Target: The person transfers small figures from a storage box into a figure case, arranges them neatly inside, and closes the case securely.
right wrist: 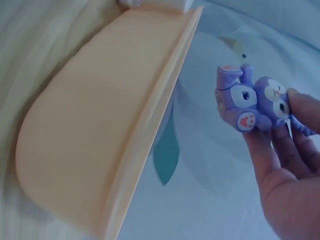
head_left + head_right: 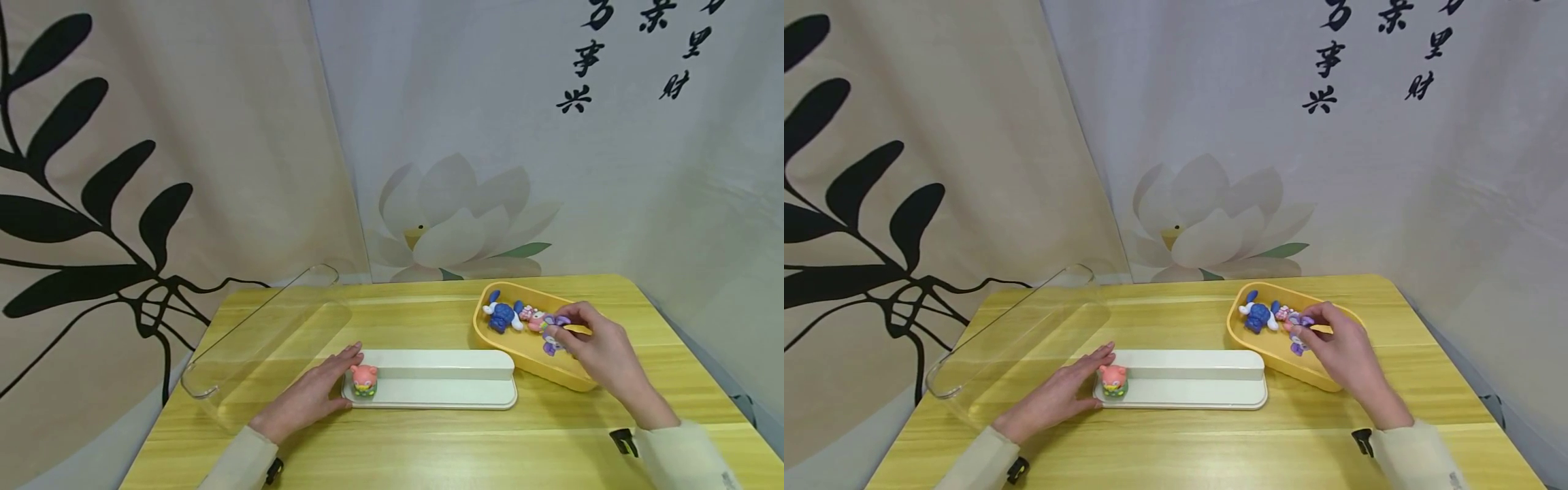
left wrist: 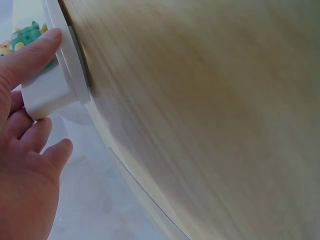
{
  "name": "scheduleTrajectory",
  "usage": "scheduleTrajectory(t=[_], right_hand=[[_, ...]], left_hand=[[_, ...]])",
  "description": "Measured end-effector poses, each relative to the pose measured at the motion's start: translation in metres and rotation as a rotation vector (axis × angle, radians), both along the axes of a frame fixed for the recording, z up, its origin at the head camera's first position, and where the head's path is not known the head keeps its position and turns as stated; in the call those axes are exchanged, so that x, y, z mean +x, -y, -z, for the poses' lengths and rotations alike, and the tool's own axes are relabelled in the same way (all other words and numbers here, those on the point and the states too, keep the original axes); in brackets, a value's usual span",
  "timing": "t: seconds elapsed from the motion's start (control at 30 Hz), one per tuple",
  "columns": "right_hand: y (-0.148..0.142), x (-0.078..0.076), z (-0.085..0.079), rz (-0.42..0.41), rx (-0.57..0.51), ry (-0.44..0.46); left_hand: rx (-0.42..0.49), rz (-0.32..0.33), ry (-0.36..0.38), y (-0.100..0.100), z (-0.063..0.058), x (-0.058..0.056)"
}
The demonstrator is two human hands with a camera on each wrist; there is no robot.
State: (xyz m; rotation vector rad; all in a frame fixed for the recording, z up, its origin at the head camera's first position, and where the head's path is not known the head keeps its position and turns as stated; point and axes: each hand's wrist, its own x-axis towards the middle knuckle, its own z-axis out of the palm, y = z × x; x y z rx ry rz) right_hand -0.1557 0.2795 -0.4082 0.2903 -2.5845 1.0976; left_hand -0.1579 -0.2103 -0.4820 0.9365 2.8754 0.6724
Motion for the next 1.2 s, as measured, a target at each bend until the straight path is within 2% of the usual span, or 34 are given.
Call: scheduleTrajectory(t=[0.4,0.57,0.9,1.2], right_hand=[[0.041,0.007,-0.002,-0.136,-0.120,-0.093],[0.057,0.010,-0.003,-0.189,-0.184,-0.047],[0.081,0.009,0.001,-0.235,-0.252,0.047],[0.115,0.013,0.012,-0.345,-0.341,0.100]], left_hand=[[0.000,0.003,-0.003,0.001,-0.001,0.000],[0.005,-0.002,-0.002,0.001,0.000,-0.001],[0.025,-0.007,0.017,0.000,0.000,0.000],[0.025,-0.005,0.028,0.000,0.000,-0.001]])
